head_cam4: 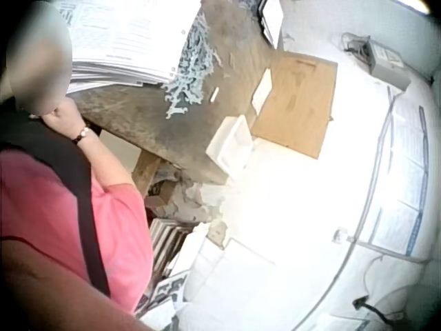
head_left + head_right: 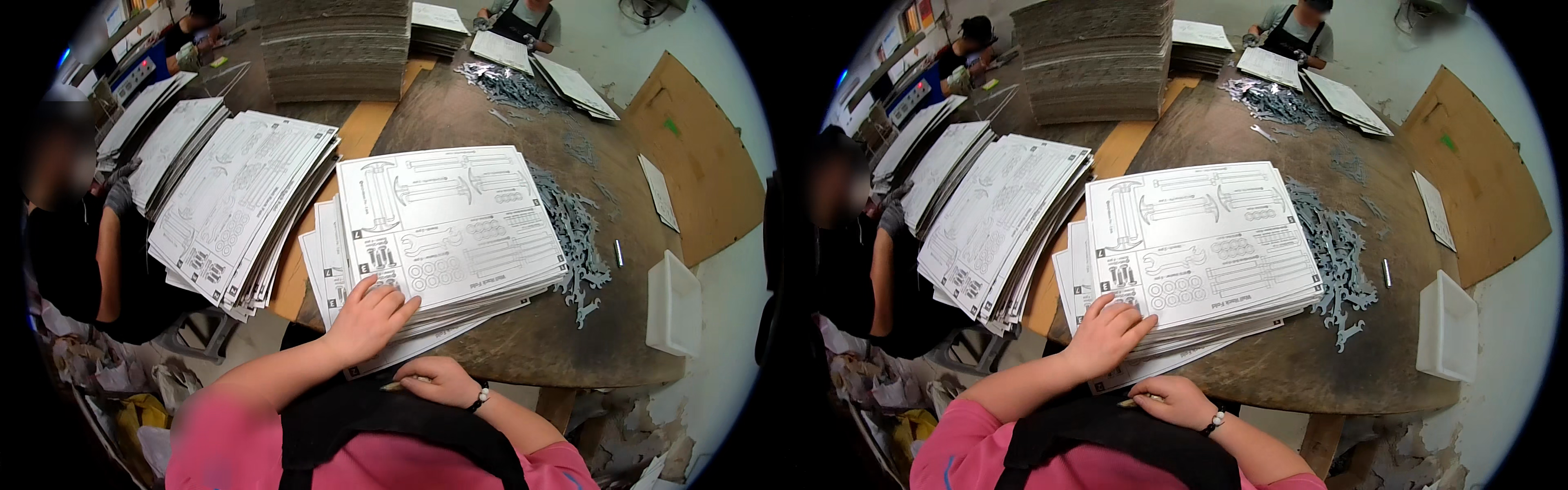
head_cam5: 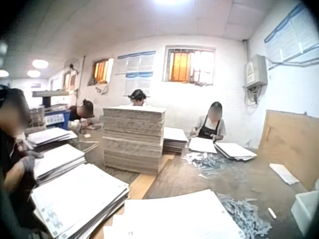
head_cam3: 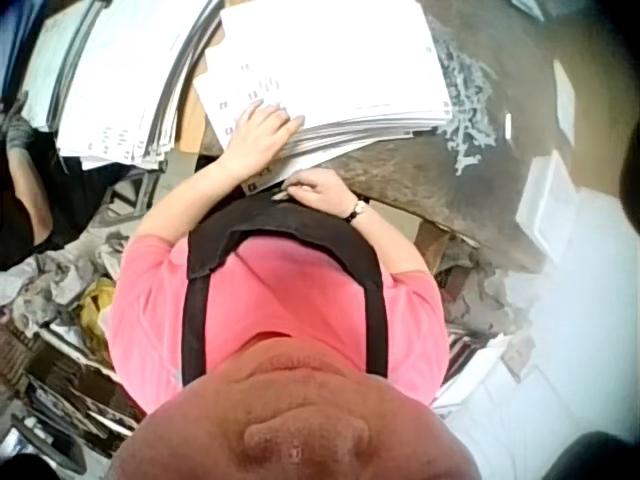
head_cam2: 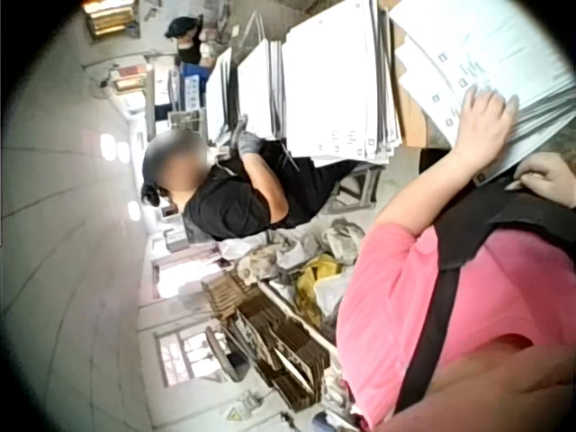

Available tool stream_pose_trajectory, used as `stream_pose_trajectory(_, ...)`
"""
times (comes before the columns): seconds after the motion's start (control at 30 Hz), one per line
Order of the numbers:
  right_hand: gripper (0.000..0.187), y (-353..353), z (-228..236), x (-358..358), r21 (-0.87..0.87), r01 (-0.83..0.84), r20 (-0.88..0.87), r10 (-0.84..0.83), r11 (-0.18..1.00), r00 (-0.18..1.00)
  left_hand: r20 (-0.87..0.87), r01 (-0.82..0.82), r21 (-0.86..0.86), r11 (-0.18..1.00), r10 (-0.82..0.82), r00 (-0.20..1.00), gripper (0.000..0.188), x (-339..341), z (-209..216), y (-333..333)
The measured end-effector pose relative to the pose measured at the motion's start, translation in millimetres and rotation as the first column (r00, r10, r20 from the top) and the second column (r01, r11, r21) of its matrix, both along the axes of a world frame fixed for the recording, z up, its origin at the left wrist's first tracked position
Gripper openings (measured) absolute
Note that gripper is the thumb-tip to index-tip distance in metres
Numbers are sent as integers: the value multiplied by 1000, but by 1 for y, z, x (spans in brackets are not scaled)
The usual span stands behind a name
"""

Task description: The person repeatedly rubs a small eraser over printed areas on a stack of flat paper sheets, then flips each sheet to continue erasing. The person works at a table in a workshop with other workers nearby.

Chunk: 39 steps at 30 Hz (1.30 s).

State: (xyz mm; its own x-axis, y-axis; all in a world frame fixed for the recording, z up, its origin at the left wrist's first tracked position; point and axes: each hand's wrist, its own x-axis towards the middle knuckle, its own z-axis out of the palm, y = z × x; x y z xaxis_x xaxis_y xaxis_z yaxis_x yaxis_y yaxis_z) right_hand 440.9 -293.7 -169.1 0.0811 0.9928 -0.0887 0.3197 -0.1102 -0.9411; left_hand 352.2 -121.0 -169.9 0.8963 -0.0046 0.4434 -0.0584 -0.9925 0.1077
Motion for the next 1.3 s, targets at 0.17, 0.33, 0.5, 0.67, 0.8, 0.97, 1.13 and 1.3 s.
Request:
stream_pose_trajectory(0.17,17,-14,-11,2,-9,-42,-108,40,999,993,-165,-32,-45,998,24,986,43,4,15,-7)
stream_pose_trajectory(0.33,20,-25,-16,9,-22,-19,-250,13,1000,968,-61,-66,-79,995,62,996,50,-6,73,10)
stream_pose_trajectory(0.5,22,-30,-23,14,26,-24,-223,29,999,974,300,-379,-30,925,370,879,54,-25,99,38)
stream_pose_trajectory(0.67,22,-26,-19,15,43,-70,-197,78,997,977,324,-572,-228,788,615,719,56,-79,78,65)
stream_pose_trajectory(0.8,21,-24,-23,17,23,-87,-163,90,996,983,378,-528,-400,749,660,650,50,-102,72,65)
stream_pose_trajectory(0.97,20,-22,-19,18,-42,-58,-180,50,997,982,457,-626,-277,729,673,582,52,-101,101,70)
stream_pose_trajectory(1.13,21,-13,-19,14,-36,-77,-176,70,996,982,253,-843,70,533,808,532,44,-116,48,100)
stream_pose_trajectory(1.3,21,-9,-20,16,-51,-67,-138,59,996,989,-153,-869,68,490,866,476,36,-130,-4,111)
